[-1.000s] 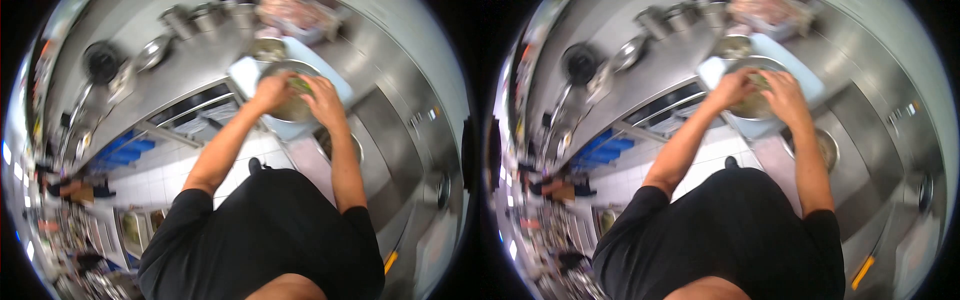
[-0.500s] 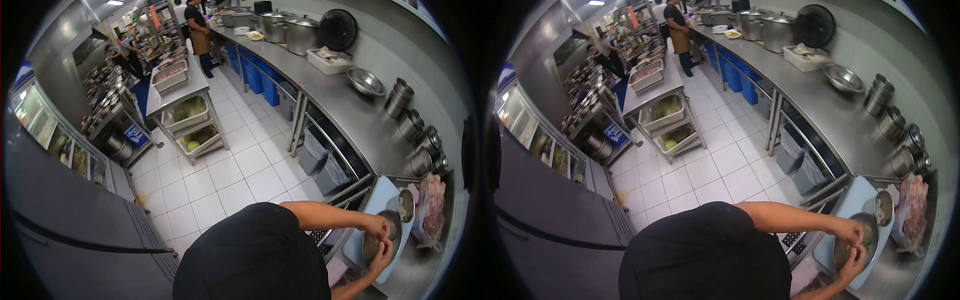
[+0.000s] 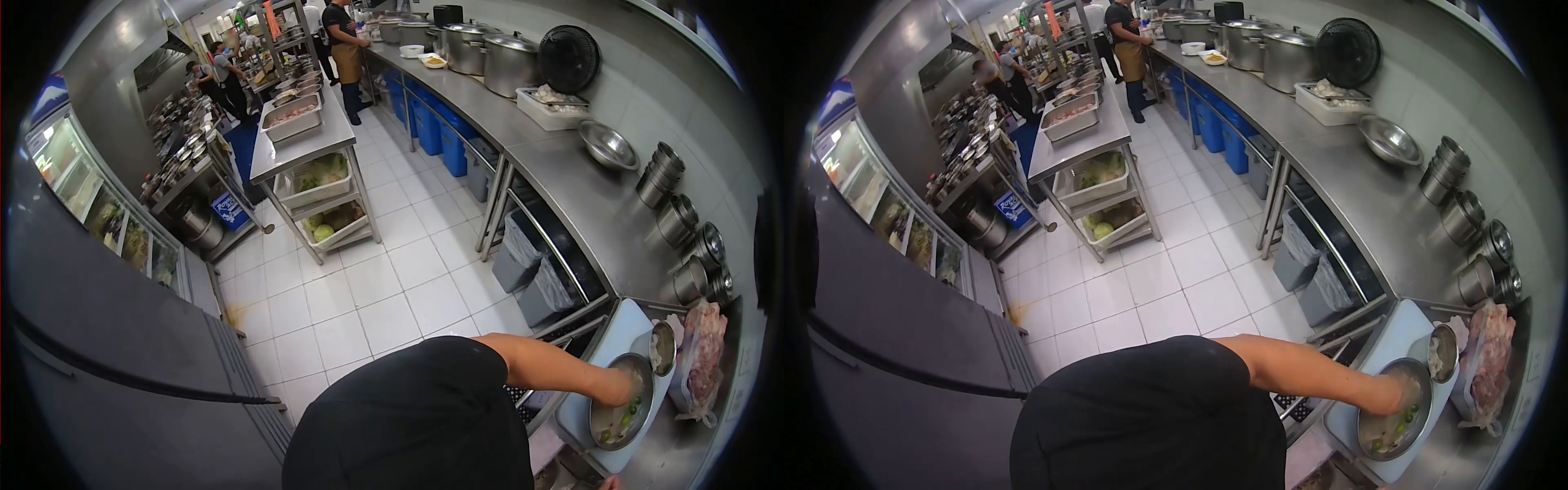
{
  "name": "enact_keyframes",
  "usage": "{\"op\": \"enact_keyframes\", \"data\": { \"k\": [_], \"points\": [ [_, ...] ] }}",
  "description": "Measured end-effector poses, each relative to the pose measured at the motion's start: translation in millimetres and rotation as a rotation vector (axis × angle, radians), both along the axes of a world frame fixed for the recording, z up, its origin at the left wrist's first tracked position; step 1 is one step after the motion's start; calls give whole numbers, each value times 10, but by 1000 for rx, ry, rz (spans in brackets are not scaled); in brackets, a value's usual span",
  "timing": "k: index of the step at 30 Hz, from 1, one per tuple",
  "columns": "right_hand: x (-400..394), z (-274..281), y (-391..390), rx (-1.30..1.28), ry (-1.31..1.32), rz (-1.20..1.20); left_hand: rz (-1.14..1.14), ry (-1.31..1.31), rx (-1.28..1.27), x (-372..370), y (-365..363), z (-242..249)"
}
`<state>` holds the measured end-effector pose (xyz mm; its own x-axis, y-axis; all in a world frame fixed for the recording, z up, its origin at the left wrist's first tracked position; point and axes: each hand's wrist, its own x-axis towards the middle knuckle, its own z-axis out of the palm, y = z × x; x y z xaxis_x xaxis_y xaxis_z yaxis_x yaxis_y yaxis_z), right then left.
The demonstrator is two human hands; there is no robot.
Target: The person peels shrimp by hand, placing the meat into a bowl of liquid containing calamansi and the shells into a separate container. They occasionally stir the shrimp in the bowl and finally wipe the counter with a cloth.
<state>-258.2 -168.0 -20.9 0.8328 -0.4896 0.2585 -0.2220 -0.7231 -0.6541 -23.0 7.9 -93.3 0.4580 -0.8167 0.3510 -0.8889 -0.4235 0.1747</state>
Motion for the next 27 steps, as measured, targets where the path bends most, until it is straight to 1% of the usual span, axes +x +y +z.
{"op": "enact_keyframes", "data": {
  "k": [2, 4, 5, 7, 8, 9, 11, 14, 17, 20, 23, 26, 27],
  "points": [
    [-138, -26, -57, -76, 180, -2, 8, -129, 88, -87, -75, -127],
    [-207, -30, -59, -179, 397, 14, -1, -81, 92, -139, -90, -140],
    [-192, -38, -44, -190, 287, 29, -6, -56, 97, -174, -91, -134],
    [-61, -30, 84, -206, 65, 56, -5, -18, 23, -184, -166, -189],
    [74, 9, 200, -162, 51, 49, 2, -4, -14, -161, -178, -211],
    [207, 15, 289, -120, 36, 48, 47, 122, -43, -175, -151, -146],
    [698, -409, 141, -118, -194, 304, 139, 377, -110, -249, -88, 107],
    [999, -264, 476, -12, -107, 380, 70, 705, -261, -186, 32, 296],
    [1149, -236, 586, 52, -125, 383, 117, 831, -302, -167, 163, 340],
    [1281, -450, 460, 108, -188, 437, 124, 913, -435, -178, 205, 360],
    [1255, -392, 500, 156, -120, 455, 123, 994, -455, -220, 313, 435],
    [1316, -546, 378, 161, -102, 484, 73, 944, -424, -215, 322, 406],
    [1347, -614, 316, 242, -112, 505, 63, 879, -422, -213, 316, 398]
  ]
}}
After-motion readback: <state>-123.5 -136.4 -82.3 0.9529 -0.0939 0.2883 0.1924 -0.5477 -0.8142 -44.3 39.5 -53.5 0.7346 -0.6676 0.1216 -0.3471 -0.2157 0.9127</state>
